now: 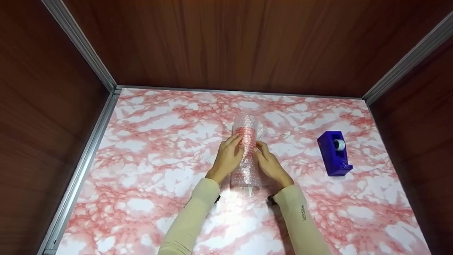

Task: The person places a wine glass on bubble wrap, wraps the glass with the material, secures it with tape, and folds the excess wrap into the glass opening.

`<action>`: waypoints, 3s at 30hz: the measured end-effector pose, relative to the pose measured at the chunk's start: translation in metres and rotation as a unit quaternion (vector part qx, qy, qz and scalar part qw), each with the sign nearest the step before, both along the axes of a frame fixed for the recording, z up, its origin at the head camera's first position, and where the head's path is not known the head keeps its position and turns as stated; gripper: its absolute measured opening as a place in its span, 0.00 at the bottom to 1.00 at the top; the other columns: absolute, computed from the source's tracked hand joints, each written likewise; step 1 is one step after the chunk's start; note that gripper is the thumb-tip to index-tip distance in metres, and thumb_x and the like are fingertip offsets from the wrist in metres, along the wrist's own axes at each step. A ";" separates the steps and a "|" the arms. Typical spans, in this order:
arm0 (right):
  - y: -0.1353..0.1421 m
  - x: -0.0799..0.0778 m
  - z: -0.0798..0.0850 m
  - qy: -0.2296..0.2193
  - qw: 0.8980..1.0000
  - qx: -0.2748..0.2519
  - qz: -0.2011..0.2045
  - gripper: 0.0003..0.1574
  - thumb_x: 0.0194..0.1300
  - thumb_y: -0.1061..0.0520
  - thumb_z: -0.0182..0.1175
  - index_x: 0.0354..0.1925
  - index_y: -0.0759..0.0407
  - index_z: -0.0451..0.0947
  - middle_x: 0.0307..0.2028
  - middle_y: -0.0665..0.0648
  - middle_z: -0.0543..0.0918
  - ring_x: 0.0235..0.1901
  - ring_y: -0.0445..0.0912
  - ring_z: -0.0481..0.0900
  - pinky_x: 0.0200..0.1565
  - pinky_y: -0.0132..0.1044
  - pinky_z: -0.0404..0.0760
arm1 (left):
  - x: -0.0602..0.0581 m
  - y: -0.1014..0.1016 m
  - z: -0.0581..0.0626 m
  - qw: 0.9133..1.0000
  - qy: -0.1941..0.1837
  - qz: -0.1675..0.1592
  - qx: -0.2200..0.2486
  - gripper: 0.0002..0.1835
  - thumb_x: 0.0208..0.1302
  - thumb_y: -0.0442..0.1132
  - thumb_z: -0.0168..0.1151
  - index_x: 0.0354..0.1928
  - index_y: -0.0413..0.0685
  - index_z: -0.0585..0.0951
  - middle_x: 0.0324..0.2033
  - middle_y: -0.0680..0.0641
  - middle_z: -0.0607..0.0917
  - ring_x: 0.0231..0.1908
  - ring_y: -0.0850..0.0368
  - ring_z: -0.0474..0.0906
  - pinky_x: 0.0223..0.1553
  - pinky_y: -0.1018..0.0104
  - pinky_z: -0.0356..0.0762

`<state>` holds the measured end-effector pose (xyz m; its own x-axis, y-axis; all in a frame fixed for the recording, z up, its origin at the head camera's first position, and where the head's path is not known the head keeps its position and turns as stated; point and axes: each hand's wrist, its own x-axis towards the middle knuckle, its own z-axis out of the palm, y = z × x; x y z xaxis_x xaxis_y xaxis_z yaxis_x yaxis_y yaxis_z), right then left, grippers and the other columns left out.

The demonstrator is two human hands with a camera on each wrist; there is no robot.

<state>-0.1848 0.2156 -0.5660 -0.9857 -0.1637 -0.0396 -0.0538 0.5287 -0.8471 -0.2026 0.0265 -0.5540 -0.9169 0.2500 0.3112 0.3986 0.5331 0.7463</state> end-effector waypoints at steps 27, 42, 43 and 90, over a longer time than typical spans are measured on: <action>0.016 -0.006 -0.004 0.013 0.998 -0.004 -0.069 0.27 0.81 0.51 0.43 0.60 0.71 0.75 0.59 0.71 0.67 0.62 0.60 0.64 0.63 0.52 0.63 | 0.005 0.026 0.014 0.987 -0.017 -0.040 -0.156 0.28 0.73 0.45 0.55 0.71 0.46 0.71 0.73 0.46 0.63 0.65 0.44 0.62 0.63 0.57 0.66; 0.027 -0.013 -0.012 0.002 0.993 -0.099 -0.065 0.26 0.79 0.57 0.44 0.21 0.63 0.68 0.20 0.56 0.67 0.23 0.46 0.66 0.30 0.36 0.66 | 0.005 0.044 0.021 0.974 0.020 -0.041 -0.221 0.26 0.74 0.47 0.54 0.70 0.47 0.73 0.70 0.45 0.67 0.61 0.44 0.64 0.58 0.58 0.71; 0.027 -0.013 -0.012 0.001 0.993 -0.095 -0.071 0.26 0.79 0.56 0.44 0.24 0.67 0.71 0.24 0.58 0.70 0.27 0.47 0.68 0.33 0.36 0.67 | 0.005 0.045 0.021 0.974 0.022 -0.040 -0.222 0.26 0.73 0.47 0.54 0.69 0.47 0.74 0.70 0.45 0.67 0.60 0.44 0.64 0.57 0.58 0.71; 0.031 -0.005 -0.011 -0.171 0.903 -0.363 -0.153 0.22 0.81 0.53 0.46 0.51 0.68 0.79 0.38 0.58 0.83 0.38 0.48 0.80 0.43 0.37 0.78 | 0.009 0.033 0.013 0.992 -0.026 -0.054 -0.111 0.27 0.71 0.44 0.58 0.70 0.48 0.73 0.72 0.47 0.64 0.65 0.44 0.60 0.62 0.57 0.67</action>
